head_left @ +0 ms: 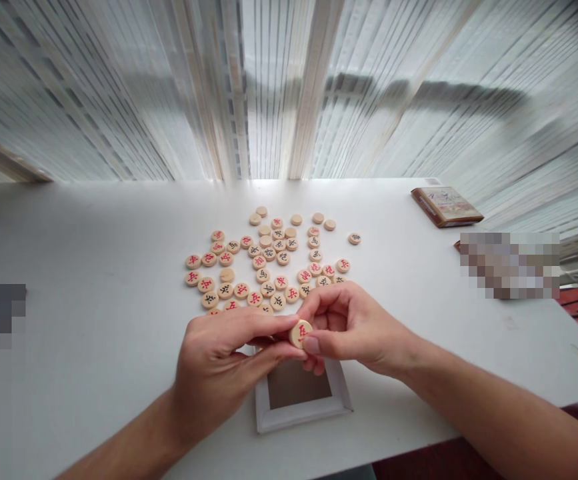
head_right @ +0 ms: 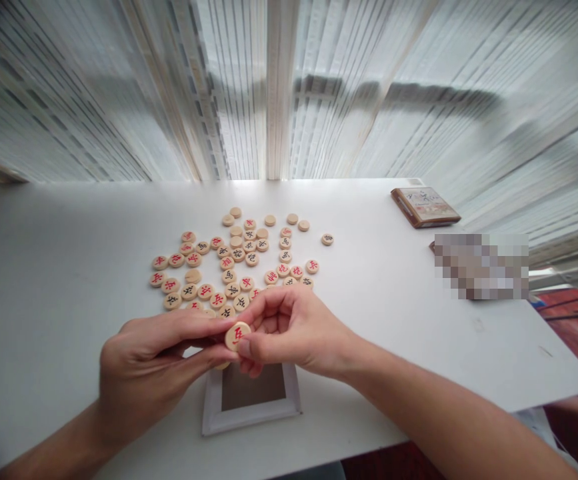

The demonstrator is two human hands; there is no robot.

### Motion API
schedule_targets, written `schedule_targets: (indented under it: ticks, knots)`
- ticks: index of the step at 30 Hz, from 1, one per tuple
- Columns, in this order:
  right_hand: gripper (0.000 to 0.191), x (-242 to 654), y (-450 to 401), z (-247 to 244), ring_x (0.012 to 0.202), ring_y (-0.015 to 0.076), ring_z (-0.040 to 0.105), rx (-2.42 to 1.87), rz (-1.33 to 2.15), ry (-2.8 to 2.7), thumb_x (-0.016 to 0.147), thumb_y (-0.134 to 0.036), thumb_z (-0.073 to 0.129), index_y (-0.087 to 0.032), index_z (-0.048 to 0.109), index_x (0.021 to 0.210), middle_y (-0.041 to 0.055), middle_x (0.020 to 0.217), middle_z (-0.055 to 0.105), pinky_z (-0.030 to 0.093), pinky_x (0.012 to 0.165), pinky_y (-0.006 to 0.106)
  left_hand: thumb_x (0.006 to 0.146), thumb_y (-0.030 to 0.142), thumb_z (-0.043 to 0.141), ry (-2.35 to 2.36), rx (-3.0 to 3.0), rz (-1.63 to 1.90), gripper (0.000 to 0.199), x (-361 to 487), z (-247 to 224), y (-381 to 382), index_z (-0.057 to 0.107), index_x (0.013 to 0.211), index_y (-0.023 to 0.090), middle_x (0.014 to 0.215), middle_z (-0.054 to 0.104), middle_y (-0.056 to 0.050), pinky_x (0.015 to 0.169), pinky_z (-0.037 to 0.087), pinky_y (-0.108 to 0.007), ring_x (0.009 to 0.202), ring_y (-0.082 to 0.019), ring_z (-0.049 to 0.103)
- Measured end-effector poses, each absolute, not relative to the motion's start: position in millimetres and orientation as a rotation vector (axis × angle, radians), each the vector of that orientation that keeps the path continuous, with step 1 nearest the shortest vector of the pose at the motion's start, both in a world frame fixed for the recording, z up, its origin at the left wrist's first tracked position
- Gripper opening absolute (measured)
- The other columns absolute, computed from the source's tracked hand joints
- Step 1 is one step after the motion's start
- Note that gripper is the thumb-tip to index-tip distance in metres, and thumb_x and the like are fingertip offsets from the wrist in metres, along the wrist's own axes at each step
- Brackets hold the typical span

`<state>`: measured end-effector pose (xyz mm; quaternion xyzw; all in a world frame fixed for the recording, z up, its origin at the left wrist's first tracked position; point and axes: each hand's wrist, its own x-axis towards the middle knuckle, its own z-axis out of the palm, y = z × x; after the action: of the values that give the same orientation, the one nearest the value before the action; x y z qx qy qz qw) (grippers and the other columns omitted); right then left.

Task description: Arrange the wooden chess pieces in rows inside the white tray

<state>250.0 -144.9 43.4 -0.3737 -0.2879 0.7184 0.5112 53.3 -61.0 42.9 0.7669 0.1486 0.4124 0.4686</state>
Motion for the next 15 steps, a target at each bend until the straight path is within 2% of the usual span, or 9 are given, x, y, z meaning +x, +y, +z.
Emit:
schedule_targets:
  ticks: [4,9,15]
  knots:
    - [0.026,248.9,-143.8,44.1,0.056,0.0118,0.075,-0.884,1.709,-0.706,0.078,-0.027,0.097,-0.013,0.076,0.082,0.0035,0.068,0.080,0.063,0.054,0.018,0.085,0.019,0.091,0.359,1.844,0.978,0.023,54.9,42.8,-62.2,0.086,0.106,0.029,0.084,0.086,0.000,0.062,0.067,-0.026,0.066,-0.018,0.079]
    - [0.030,249.5,-142.3,45.3,0.056,0.0138,0.076,-0.913,1.676,-0.716,0.084,-0.038,0.093,-0.012,0.079,0.080,0.0052,0.067,0.079,0.062,0.053,0.019,0.084,0.013,0.091,0.364,1.753,0.948,0.033,54.1,38.1,-61.9,0.085,0.113,0.028,0.088,0.085,0.001,0.067,0.067,-0.021,0.072,-0.014,0.079]
    - [0.026,248.7,-142.3,45.7,0.060,0.0123,0.073,-0.927,1.535,-0.769,0.082,-0.032,0.095,-0.016,0.087,0.101,0.0042,0.072,0.080,0.061,0.056,0.020,0.088,0.013,0.086,0.440,1.853,0.987,0.033,51.6,33.5,-58.8,0.083,0.118,0.026,0.094,0.081,-0.004,0.072,0.066,-0.027,0.082,-0.018,0.076]
